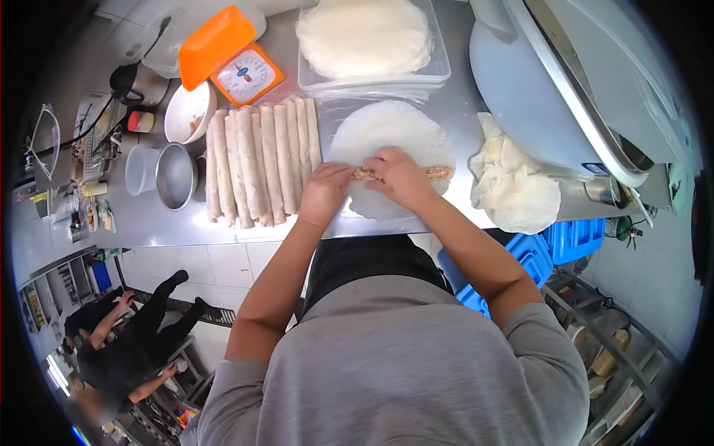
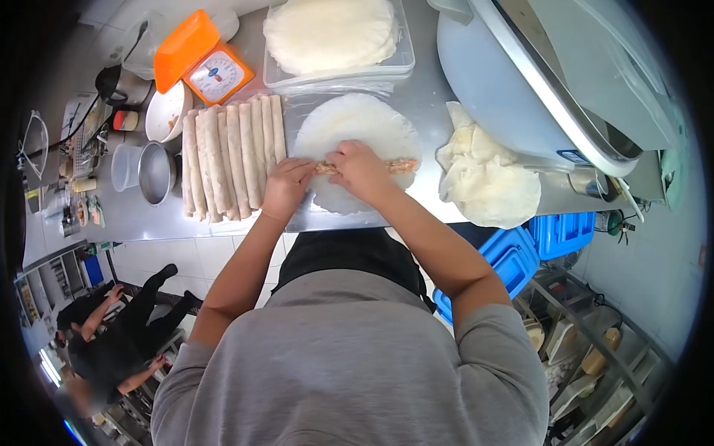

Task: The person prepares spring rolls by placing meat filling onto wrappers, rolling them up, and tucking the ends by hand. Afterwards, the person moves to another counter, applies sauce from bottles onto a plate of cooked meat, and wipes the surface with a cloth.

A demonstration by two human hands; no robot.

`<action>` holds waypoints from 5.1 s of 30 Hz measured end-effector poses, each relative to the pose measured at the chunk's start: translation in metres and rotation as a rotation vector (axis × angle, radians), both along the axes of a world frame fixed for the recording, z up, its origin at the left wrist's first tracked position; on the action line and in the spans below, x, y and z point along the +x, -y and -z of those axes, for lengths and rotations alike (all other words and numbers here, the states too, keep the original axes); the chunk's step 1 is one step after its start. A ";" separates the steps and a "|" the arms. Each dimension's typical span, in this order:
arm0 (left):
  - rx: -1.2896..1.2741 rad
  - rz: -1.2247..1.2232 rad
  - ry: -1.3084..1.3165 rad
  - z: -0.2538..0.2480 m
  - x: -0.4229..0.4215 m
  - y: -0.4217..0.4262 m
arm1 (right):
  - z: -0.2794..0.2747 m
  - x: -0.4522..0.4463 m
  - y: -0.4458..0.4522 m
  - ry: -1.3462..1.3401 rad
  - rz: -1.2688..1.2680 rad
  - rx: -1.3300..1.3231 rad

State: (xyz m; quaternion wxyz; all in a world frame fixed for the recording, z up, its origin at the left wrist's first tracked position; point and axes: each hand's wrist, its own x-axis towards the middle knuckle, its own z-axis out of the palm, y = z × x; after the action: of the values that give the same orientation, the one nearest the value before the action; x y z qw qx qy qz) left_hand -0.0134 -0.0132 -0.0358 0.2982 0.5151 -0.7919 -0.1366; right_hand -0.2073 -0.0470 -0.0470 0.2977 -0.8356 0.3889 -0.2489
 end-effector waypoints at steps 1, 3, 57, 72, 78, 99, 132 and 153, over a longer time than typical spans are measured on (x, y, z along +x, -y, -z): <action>0.024 0.011 -0.031 0.004 0.000 0.001 | -0.003 -0.005 0.001 -0.029 0.005 -0.003; 0.068 0.030 -0.087 0.005 0.003 0.004 | -0.002 -0.009 0.002 -0.021 -0.010 0.016; 0.262 -0.047 0.050 -0.011 -0.008 -0.004 | 0.002 -0.139 -0.020 0.408 0.178 0.404; -0.004 0.011 0.120 -0.008 -0.024 -0.037 | 0.007 -0.127 -0.038 -0.062 0.081 -0.284; 0.147 -0.233 -0.213 -0.013 -0.042 0.020 | -0.014 -0.107 -0.027 0.103 0.335 -0.345; 0.101 0.148 0.242 0.006 -0.043 0.032 | -0.010 -0.039 0.001 -0.307 0.170 -0.151; 0.082 -0.409 -0.365 -0.161 0.233 -0.156 | -0.055 0.449 0.044 -0.477 -0.677 -0.276; 0.257 0.092 0.028 -0.036 0.012 -0.025 | -0.014 -0.006 0.001 -0.219 0.199 0.236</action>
State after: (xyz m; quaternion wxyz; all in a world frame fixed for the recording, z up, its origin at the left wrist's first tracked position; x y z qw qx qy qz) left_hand -0.0011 0.0121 0.0001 0.2119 0.5140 -0.7948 -0.2434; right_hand -0.2137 -0.0477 -0.0331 0.3235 -0.7743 0.5263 -0.1375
